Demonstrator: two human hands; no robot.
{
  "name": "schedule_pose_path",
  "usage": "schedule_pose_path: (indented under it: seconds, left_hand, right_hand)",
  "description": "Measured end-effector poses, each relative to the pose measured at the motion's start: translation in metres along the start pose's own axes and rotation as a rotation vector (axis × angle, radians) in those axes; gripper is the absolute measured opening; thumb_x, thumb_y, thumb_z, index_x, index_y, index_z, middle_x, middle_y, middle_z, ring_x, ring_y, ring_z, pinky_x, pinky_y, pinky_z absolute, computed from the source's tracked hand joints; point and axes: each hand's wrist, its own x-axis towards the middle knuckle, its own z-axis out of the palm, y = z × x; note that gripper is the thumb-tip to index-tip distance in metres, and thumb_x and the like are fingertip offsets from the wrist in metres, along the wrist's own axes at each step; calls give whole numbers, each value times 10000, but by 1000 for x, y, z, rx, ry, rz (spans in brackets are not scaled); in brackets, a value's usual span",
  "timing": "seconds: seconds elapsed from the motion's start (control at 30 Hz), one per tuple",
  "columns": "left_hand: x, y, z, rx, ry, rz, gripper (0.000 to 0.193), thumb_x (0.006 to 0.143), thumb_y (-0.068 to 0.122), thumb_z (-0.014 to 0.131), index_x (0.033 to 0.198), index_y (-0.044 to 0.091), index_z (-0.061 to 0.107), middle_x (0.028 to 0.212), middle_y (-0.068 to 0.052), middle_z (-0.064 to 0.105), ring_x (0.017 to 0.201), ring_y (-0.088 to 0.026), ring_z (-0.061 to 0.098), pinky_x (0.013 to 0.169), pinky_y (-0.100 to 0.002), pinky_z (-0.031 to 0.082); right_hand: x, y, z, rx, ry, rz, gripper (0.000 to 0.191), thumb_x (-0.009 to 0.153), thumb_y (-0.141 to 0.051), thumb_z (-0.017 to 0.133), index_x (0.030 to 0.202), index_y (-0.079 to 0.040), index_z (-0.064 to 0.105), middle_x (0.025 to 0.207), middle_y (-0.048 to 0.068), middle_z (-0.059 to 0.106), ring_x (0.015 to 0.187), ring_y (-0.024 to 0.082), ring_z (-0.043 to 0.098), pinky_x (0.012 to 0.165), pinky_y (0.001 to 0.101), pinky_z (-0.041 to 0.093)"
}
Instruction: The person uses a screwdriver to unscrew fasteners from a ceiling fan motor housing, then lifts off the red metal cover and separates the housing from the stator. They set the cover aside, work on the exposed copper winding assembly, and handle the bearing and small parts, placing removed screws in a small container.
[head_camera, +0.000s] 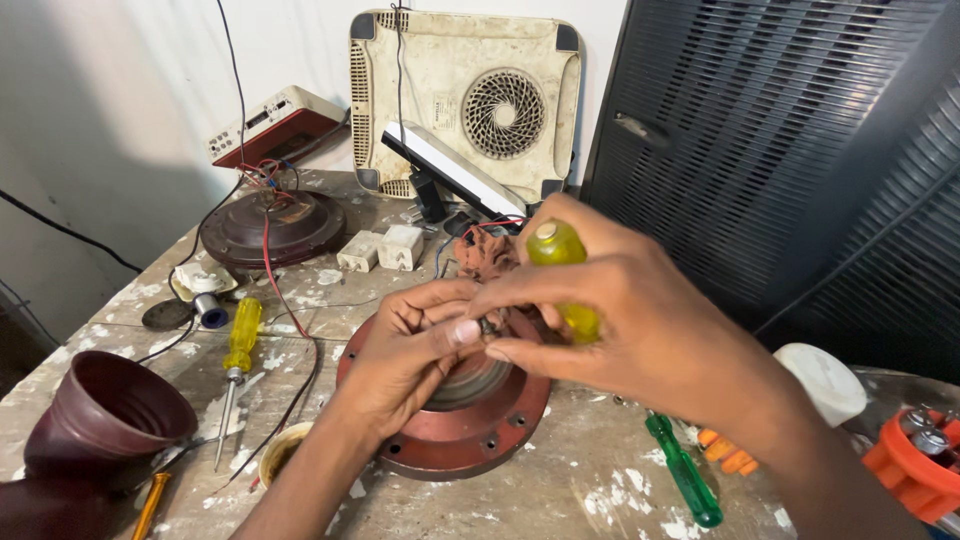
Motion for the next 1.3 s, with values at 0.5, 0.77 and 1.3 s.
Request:
schedule_pose_path:
  seconds: [0.5,0.77,1.3]
  left_hand:
    - [1,-9,1,-13,136,-33,213,910,30,726,1095,-75,711,1021,-187,766,899,-216,754,846,-342,629]
    - [0,-6,7,-69,140,-17,166,930,39,714,1053,-72,706,1028,-187,766,918,-218,752,845,-333,630]
    - [-5,-6,18,126,153,277,333,913,47,779,1221,-40,689,983,-128,755,811,-165,716,744,-273,580]
  right_hand:
    - [12,4,7,49,66,59,259,774,-156,820,1028,-205,838,954,21,633,797,132,633,619,283,567]
    - [11,9,12,68,104,-17,264,818,-133,797,1079,-169,812,998,32,639,789,106,666,618,236,585]
    - [11,7,10,41,184,31,266,763,-223,849,1025,-185,822,940,18,630,839,114,647,689,259,574]
